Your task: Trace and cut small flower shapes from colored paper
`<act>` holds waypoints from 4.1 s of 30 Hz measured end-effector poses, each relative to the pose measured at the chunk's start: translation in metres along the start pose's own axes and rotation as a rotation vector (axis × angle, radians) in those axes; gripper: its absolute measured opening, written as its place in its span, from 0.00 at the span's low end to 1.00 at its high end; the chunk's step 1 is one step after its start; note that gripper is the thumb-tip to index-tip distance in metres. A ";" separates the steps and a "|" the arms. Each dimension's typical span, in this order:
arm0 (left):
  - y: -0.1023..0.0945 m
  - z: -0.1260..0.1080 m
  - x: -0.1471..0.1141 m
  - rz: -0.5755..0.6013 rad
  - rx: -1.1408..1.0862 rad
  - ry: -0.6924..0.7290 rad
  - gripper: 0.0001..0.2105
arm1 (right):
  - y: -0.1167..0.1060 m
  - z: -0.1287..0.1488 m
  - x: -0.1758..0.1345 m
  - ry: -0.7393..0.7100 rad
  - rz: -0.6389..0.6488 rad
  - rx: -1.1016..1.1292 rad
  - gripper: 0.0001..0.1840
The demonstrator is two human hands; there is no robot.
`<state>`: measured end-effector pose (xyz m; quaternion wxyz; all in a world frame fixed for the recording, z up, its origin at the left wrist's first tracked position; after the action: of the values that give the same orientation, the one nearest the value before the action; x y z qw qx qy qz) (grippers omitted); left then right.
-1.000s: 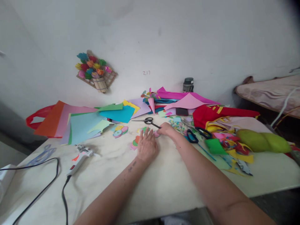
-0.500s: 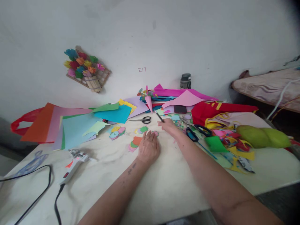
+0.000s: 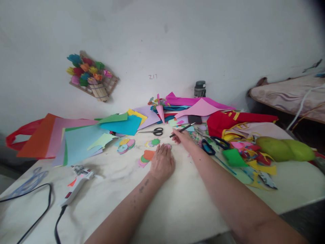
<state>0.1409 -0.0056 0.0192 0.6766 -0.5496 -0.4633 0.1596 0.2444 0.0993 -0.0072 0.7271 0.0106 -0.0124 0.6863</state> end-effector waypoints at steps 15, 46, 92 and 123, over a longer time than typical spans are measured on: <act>0.006 0.003 -0.001 0.013 -0.042 -0.048 0.21 | 0.003 0.003 0.002 -0.142 -0.030 -0.558 0.13; 0.007 0.001 0.001 0.030 0.004 -0.041 0.20 | -0.005 0.043 -0.010 -0.220 -0.094 -0.023 0.20; 0.013 0.004 0.001 0.043 -0.008 -0.060 0.21 | 0.011 0.017 -0.004 -0.263 -0.047 -0.619 0.14; 0.012 0.003 0.001 0.106 -0.033 -0.094 0.22 | 0.005 0.006 -0.001 -0.216 -0.054 -0.424 0.13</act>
<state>0.1424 0.0011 0.0093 0.6356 -0.5761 -0.4677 0.2133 0.2397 0.0987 -0.0009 0.7256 -0.0687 -0.2338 0.6436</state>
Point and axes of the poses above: each hand's wrist, its own x-axis towards the middle knuckle, its own y-axis out of the palm, z = x × y, the point moved 9 cm from there along x, towards the middle knuckle, and after that the axes turned 5 degrees about -x, right-handed, at the moved point
